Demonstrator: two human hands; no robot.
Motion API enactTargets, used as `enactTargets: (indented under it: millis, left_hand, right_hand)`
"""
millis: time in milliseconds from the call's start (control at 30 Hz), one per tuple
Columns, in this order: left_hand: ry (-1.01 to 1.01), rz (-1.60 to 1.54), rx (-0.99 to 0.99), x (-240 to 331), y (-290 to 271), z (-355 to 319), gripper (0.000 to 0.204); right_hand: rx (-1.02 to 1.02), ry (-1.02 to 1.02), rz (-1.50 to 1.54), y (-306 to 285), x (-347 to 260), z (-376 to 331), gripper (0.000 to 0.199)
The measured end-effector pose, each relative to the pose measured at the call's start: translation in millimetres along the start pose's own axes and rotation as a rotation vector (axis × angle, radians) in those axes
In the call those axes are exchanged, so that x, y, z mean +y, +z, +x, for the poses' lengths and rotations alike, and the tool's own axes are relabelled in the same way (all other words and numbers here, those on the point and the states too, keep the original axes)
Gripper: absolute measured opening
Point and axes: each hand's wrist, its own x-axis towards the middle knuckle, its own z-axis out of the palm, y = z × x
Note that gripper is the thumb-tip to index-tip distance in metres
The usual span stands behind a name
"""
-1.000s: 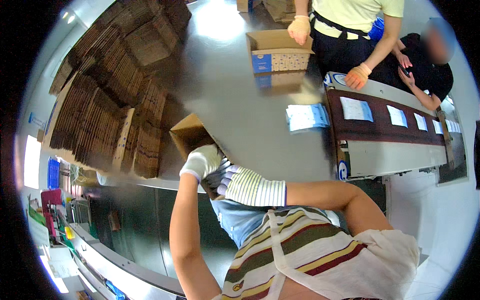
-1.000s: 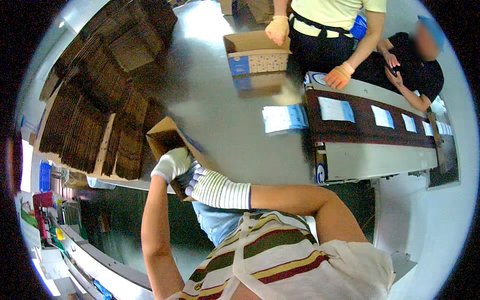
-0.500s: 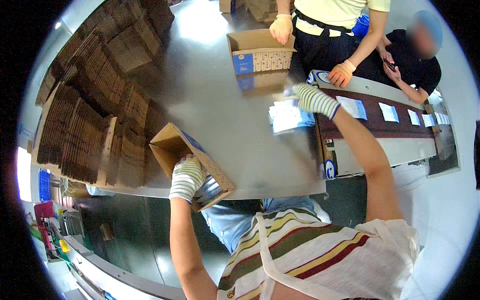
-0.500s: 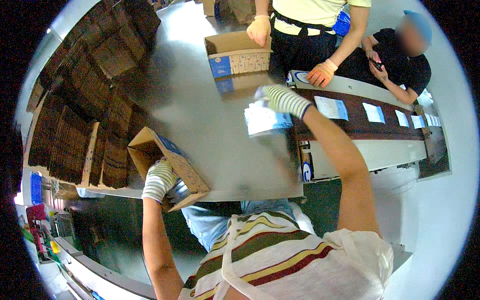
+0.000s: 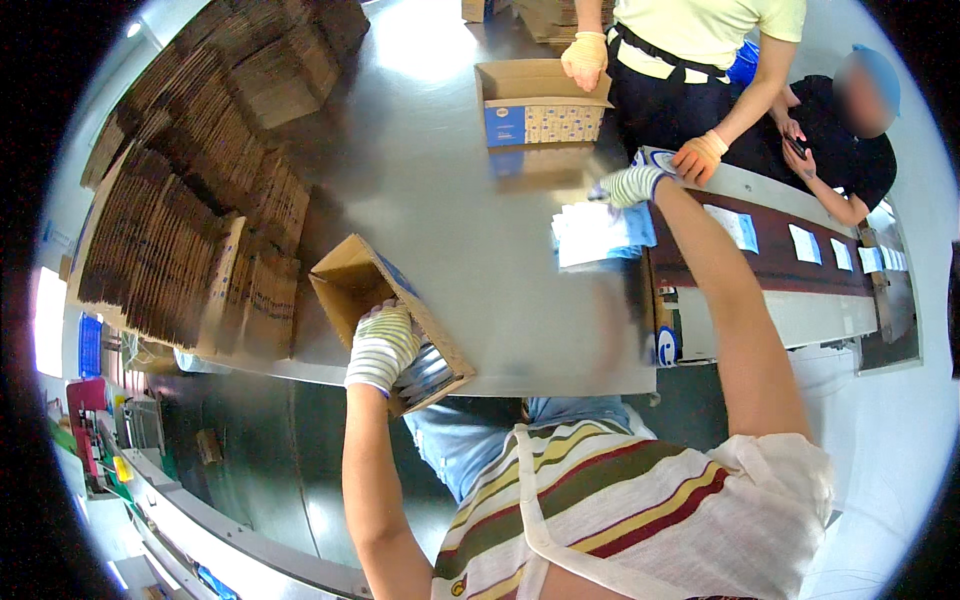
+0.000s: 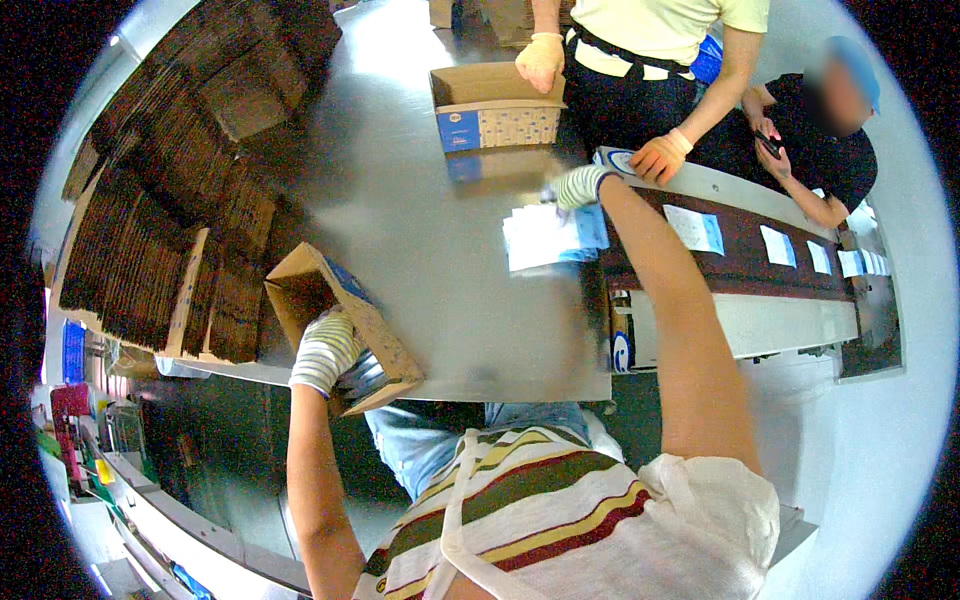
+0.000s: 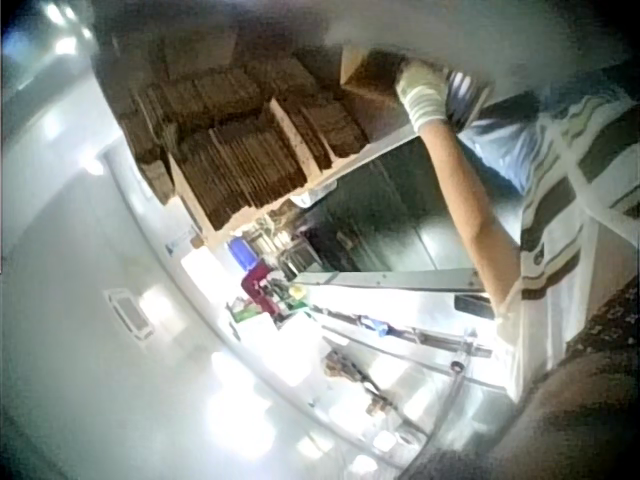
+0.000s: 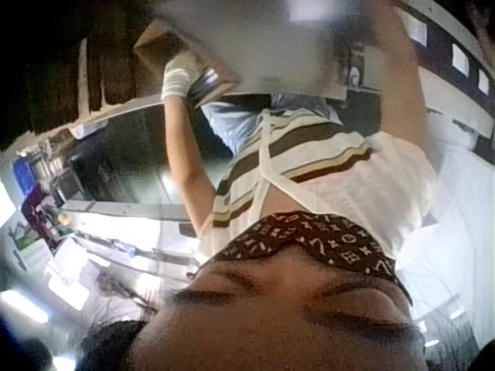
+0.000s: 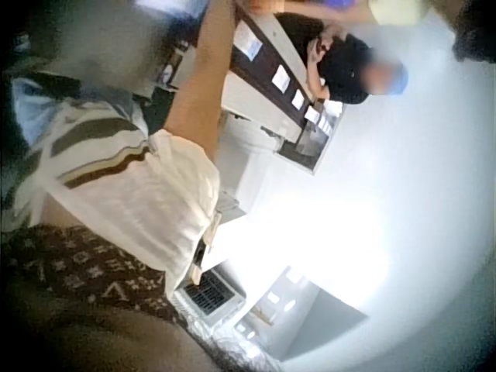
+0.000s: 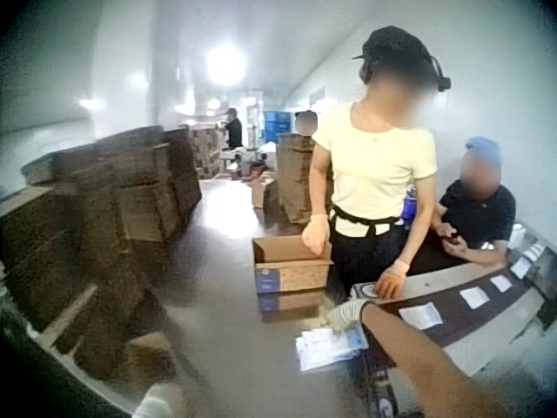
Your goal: The person packs small blue packets into cardboard boxes by hand while standing at a stainless steel table in a manufacturing facility.
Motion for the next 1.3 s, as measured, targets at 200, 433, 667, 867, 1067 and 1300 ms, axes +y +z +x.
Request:
enactTargets:
  millis: [200,433,667,867,1067,1300]
  left_hand:
    - [-0.003,-0.007,0.047,-0.4,2.3,-6.3,0.039]
    - [0.024,0.042,0.028,4.4,-2.1,-4.0,0.04]
    - [0.029,0.008,0.029,-0.1,-2.2,-4.8,0.04]
    - [0.003,0.053,-0.04,6.4,-8.2,-0.8,0.04]
    - [0.017,0.026,0.037,8.6,-5.8,-2.2,0.041]
    - [0.09,-0.07,0.053,12.8,-13.0,-8.4,0.04]
  right_hand:
    - [0.066,0.148,-0.201,51.5,-100.2,-19.7,0.082]
    - [0.386,-0.01,0.344,144.9,-195.1,-40.1,0.075]
    - [0.451,-0.378,1.892,206.2,-169.2,-22.0,0.052]
    - [0.696,-0.447,0.639,125.1,-222.3,-24.9,0.044]
    - [1.167,-0.789,0.213,1.5,-299.2,-8.6,0.045]
    - [0.781,-0.427,0.245,-13.6,-361.4,113.8,0.073]
